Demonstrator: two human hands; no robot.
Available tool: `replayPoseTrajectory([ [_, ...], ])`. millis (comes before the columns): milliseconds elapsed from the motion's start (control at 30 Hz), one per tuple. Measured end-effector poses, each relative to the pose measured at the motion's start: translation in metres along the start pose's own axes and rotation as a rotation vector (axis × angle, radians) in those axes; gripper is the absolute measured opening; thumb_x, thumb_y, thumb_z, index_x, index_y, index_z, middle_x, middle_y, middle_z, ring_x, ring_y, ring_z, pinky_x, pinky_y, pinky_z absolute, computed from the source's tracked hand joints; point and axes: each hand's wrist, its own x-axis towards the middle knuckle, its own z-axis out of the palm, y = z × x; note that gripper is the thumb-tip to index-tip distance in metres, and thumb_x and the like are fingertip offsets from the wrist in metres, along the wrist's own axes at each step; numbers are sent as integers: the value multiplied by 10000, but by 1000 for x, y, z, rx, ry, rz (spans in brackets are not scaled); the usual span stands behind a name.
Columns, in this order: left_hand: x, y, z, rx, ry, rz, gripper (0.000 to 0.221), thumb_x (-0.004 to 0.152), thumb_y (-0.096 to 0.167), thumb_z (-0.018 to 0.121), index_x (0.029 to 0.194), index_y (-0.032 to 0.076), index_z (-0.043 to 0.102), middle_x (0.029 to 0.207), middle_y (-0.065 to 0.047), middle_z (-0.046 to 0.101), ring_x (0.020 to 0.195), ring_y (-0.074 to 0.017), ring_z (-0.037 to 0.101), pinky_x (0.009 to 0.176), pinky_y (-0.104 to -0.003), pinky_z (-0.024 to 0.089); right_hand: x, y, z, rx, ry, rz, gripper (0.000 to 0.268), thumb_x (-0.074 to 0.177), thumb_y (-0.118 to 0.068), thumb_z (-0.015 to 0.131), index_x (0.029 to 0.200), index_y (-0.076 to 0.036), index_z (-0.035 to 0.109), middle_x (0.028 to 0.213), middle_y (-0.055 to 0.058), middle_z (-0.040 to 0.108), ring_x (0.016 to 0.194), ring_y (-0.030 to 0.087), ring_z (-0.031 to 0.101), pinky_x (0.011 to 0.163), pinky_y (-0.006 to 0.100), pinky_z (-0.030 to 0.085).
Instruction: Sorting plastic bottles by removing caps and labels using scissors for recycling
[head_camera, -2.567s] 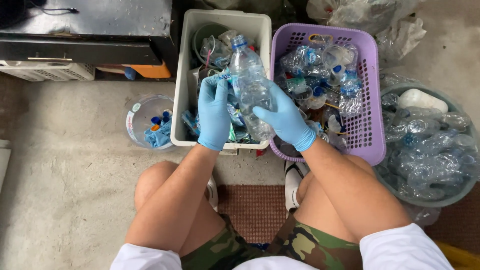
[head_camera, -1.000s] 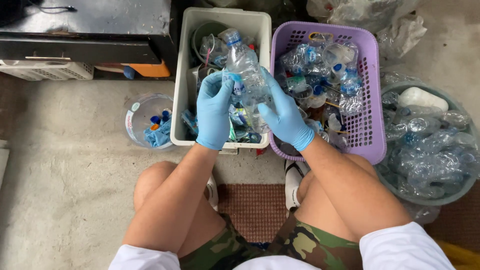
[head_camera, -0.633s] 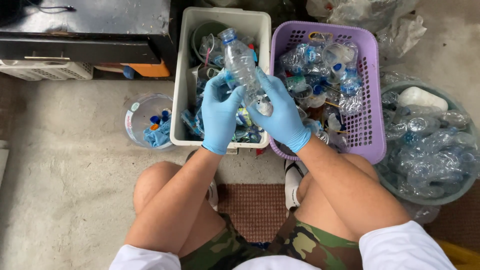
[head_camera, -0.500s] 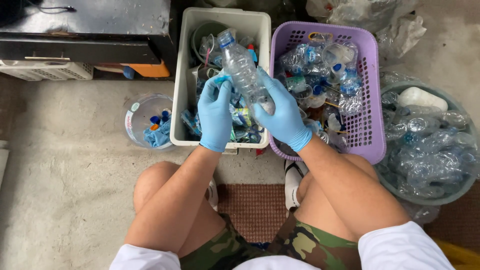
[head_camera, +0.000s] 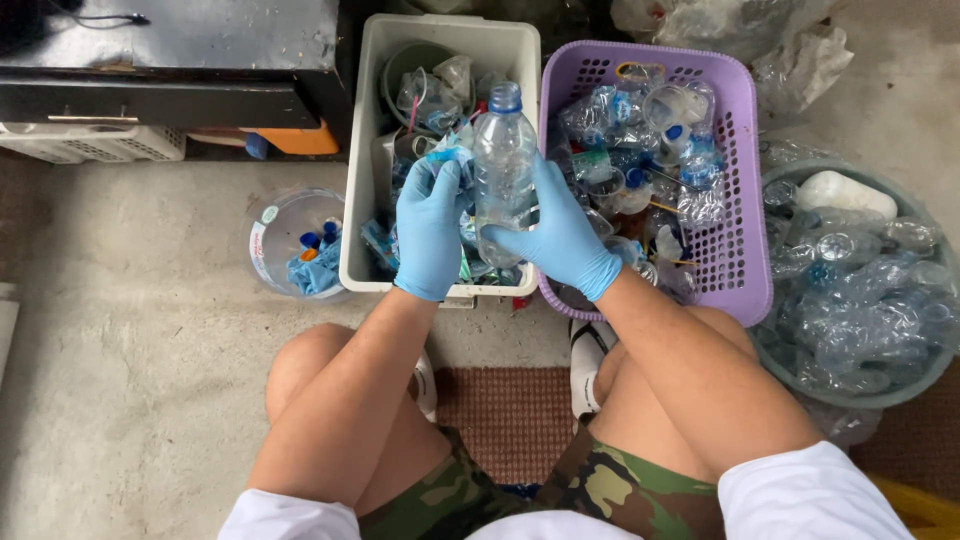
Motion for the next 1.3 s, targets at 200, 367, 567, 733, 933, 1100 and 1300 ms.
replayPoseTrajectory([
  [200, 32, -22, -30, 4, -15, -28, 83, 988, 84, 636, 912, 69, 605, 805, -70, 636, 738, -170, 664, 743, -362, 634, 2, 2, -5, 218, 9, 93, 941, 855, -56, 755, 1592, -47, 171, 1258, 110, 632, 1022, 178, 670, 832, 309, 598],
  [367, 83, -26, -60, 1018, -106, -1, 194, 906, 359, 709, 1041, 220, 717, 914, -20, 764, 831, -199, 770, 733, -376, 654, 8, -2, -30, 172, 131, 135, 841, 965, -139, 670, 1603, 5, 141, 1268, 148, 627, 1078, 191, 651, 850, 334, 573],
  [567, 122, -65, -95, 1479, -263, 36, 732, 855, 330, 769, 1447, 13, 480, 1332, -235, 608, 1190, -421, 654, 1026, -511, 554, 16, 47, -56, 69, 221, 161, 841, 1008, -252, 734, 1594, -26, 175, 1302, 124, 653, 1052, 136, 650, 802, 280, 571],
  [733, 103, -47, -68, 1456, -353, 90, 463, 907, 287, 629, 1293, 31, 637, 1212, -210, 674, 1100, -436, 655, 923, -520, 540, 22, 34, -70, 141, 268, 273, 836, 935, -294, 739, 1590, -47, 281, 1223, 67, 631, 1033, 124, 644, 914, 295, 558],
  [933, 79, -28, -40, 1403, -461, 162, 272, 967, 270, 549, 1064, 81, 718, 1006, -180, 735, 876, -417, 658, 755, -474, 483, 20, 29, -104, 435, 343, 415, 533, 860, -333, 711, 1305, -74, 578, 1158, 41, 682, 1049, 139, 670, 964, 269, 533],
  [1100, 59, -31, -11, 1436, -627, 178, 254, 939, 305, 541, 865, 72, 609, 863, -244, 625, 762, -438, 531, 712, -507, 404, -4, 61, -162, 713, 511, 406, 384, 915, -250, 681, 1235, -37, 678, 1157, 82, 737, 1045, 173, 714, 935, 289, 575],
  [1300, 25, -22, 31, 1432, -750, 77, 435, 982, 267, 538, 1343, 59, 663, 1294, -140, 692, 1144, -341, 645, 926, -453, 500, -62, 108, -241, 921, 849, 545, 290, 913, -303, 703, 1177, -191, 748, 903, 35, 769, 768, 208, 731, 541, 349, 514],
])
